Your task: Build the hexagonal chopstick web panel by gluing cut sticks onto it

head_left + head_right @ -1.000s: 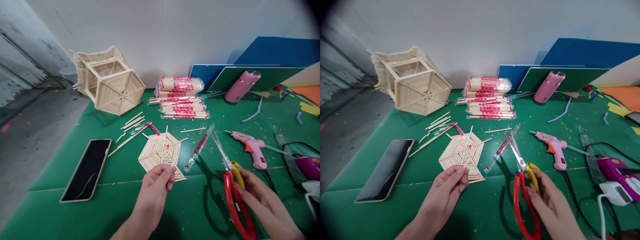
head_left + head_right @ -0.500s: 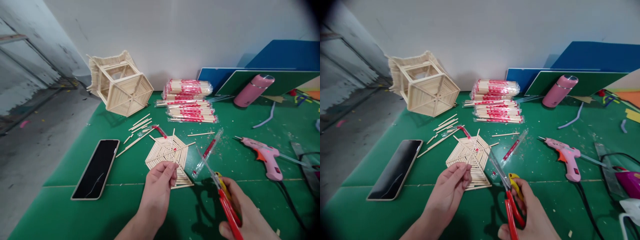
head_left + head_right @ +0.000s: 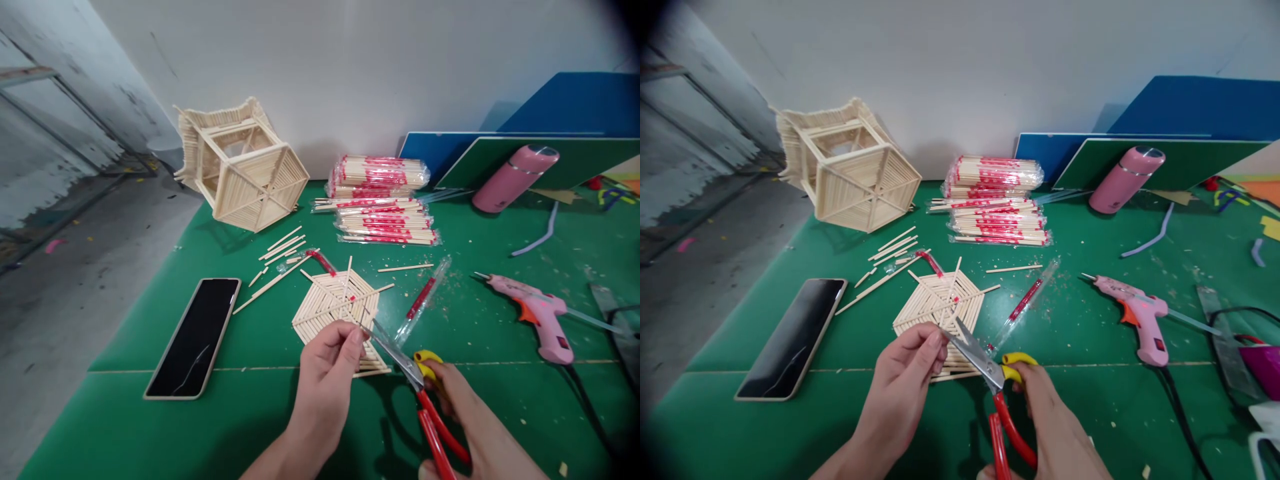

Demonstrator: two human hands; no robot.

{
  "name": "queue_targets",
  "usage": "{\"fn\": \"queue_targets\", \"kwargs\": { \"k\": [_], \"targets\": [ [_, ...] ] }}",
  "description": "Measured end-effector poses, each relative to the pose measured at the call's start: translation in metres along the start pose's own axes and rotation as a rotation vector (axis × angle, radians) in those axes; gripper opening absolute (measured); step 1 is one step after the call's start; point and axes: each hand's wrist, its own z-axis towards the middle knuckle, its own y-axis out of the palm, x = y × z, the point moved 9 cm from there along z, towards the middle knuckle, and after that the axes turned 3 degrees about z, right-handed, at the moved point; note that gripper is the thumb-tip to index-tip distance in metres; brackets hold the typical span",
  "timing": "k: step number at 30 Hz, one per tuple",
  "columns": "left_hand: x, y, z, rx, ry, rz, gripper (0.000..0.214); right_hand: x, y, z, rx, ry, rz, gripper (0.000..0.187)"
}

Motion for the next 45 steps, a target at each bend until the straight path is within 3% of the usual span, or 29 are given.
{"fn": "queue_targets", "kwargs": {
  "k": [11,17,21,26,31,38,43,45],
  "targets": [
    [-0.007,0.004,-0.001,-0.104,0.018,0.034,0.016,-0.001,0.000,0.003,-0.131,0.108,-0.022,0.075],
    [0.004,0.009,-0.001,-0.175,0.116,0.186,0.014,0.001,0.001,0.000,-0.170,0.140,-0.043,0.077],
    [0.008,0.019,-0.004,-0.274,0.151,0.252,0.014,-0.005,-0.002,0.002,-0.149,0.130,-0.049,0.066],
    [0.010,0.025,-0.007,-0.313,0.150,0.215,0.014,-0.007,-0.007,0.005,-0.091,0.124,-0.105,0.052],
    [0.002,0.024,-0.010,-0.311,0.099,0.110,0.015,-0.008,-0.009,0.005,-0.052,0.104,-0.124,0.043],
    [-0.003,0.019,-0.013,-0.272,0.047,0.093,0.015,-0.002,-0.009,0.004,0.001,0.074,-0.065,0.048],
    [0.017,0.024,-0.025,-0.316,0.151,0.140,0.020,0.019,-0.042,0.010,0.177,0.173,0.042,0.030],
    [0.009,0.021,-0.024,-0.290,0.057,0.088,0.023,0.019,-0.052,0.010,0.208,0.146,0.020,0.029]
  ]
}}
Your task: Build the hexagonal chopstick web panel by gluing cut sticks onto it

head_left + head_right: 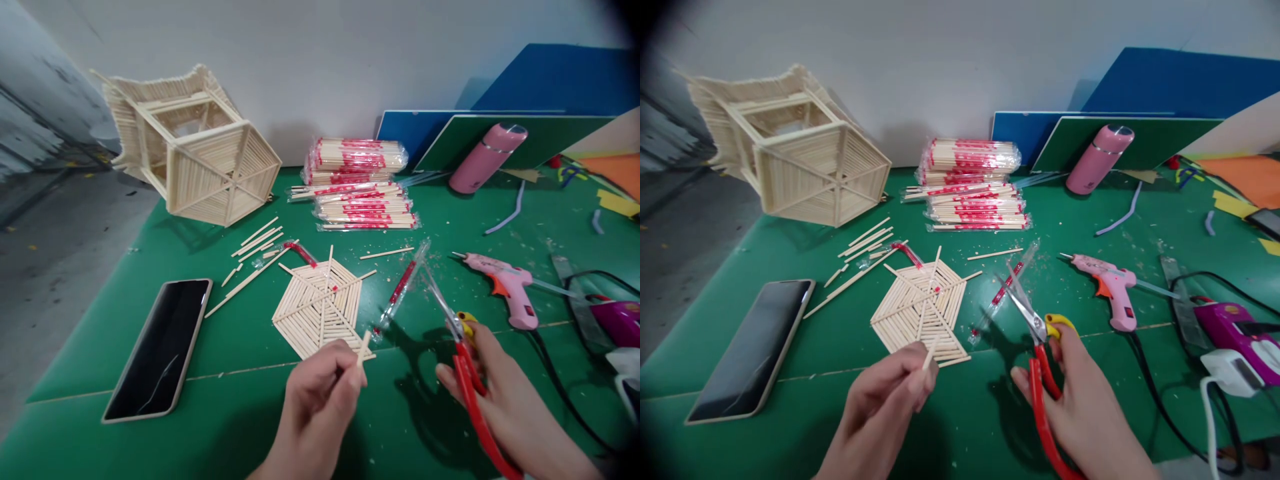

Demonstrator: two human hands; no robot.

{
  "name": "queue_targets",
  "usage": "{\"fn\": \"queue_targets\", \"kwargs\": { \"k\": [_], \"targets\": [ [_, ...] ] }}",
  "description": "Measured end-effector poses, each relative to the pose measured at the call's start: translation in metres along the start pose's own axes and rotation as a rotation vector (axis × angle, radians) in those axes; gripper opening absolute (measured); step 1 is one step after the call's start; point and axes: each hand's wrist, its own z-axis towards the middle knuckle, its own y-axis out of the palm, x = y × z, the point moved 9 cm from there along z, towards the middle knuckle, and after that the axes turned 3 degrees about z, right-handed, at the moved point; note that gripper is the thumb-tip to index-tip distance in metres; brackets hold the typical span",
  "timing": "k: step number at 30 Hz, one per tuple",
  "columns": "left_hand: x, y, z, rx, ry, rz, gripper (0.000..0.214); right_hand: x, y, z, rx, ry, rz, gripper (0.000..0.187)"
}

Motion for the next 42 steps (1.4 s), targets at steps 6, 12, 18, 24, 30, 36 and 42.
{"fn": "queue_targets", "kwargs": {
  "k": [6,12,18,24,30,36,42],
  "targets": [
    [-0.029,0.006,0.008,-0.014,-0.162,-0.120,0.020,-0.008,0.022,-0.017,-0.193,-0.068,-0.002,0.040],
    [-0.035,0.009,0.009,-0.019,-0.170,-0.078,0.019,-0.011,0.041,-0.025,-0.309,-0.031,-0.089,0.046],
    [-0.026,0.013,0.010,-0.051,-0.072,-0.030,0.019,-0.019,0.039,-0.023,-0.292,-0.059,-0.110,0.044],
    [-0.032,0.013,0.006,-0.057,-0.082,-0.107,0.015,-0.016,0.042,-0.026,-0.306,-0.042,-0.078,0.041],
    [-0.038,0.013,0.003,-0.074,-0.104,-0.185,0.016,-0.020,0.041,-0.027,-0.285,-0.037,-0.001,0.042],
    [-0.044,0.014,0.002,-0.053,-0.147,-0.286,0.016,-0.022,0.045,-0.027,-0.308,-0.003,-0.027,0.037],
    [-0.041,0.016,-0.002,-0.078,-0.146,-0.275,0.017,-0.021,0.047,-0.030,-0.321,-0.017,-0.059,0.039]
  ]
}}
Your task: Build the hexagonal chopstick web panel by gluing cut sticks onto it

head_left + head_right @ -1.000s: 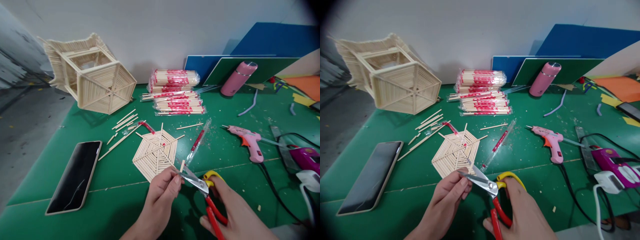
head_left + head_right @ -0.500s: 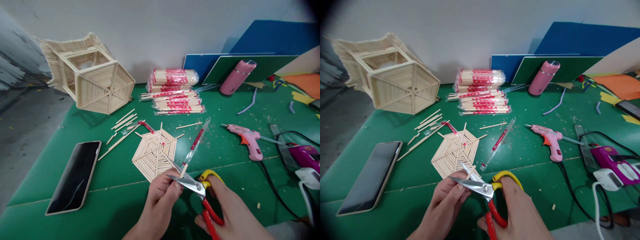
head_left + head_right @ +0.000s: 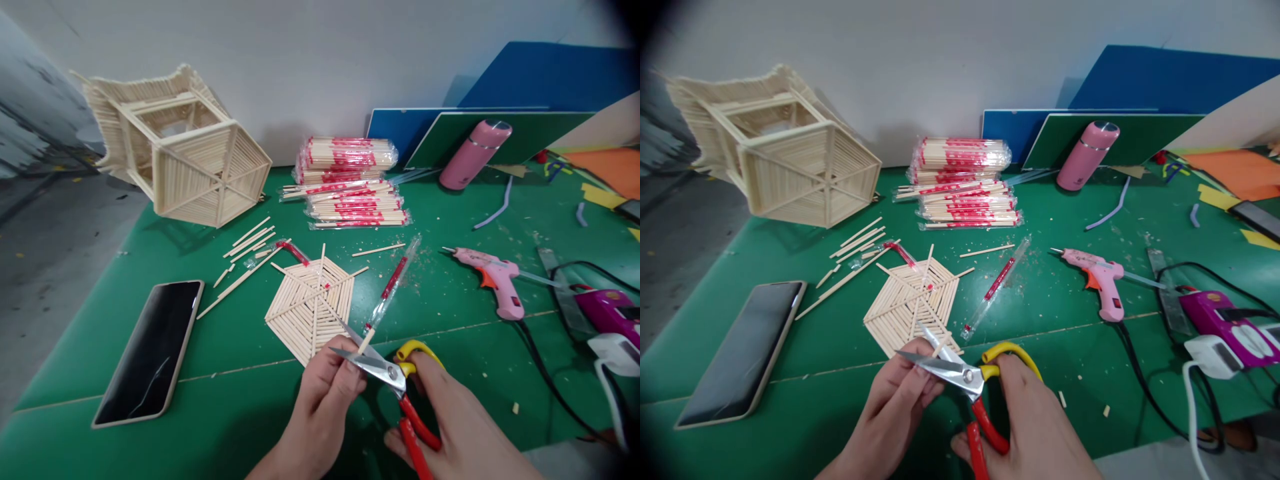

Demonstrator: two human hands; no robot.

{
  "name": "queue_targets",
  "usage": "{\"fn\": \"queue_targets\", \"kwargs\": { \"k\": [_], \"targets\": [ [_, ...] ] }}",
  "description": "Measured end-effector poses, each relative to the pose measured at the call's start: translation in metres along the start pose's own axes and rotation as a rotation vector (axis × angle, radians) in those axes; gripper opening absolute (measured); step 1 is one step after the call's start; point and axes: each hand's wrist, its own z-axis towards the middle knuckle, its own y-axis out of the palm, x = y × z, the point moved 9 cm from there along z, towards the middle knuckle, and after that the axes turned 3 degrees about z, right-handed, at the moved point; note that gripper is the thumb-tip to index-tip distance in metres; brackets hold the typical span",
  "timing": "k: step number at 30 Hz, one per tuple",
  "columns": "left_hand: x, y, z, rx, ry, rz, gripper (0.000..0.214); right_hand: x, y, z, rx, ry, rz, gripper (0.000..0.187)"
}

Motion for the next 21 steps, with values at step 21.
{"fn": "queue_targets", "kwargs": {
  "k": [21],
  "targets": [
    [0.036,-0.004,0.001,0.119,0.080,-0.136,0.025,0.014,0.000,0.003,0.100,-0.053,0.024,0.046]
  ]
}}
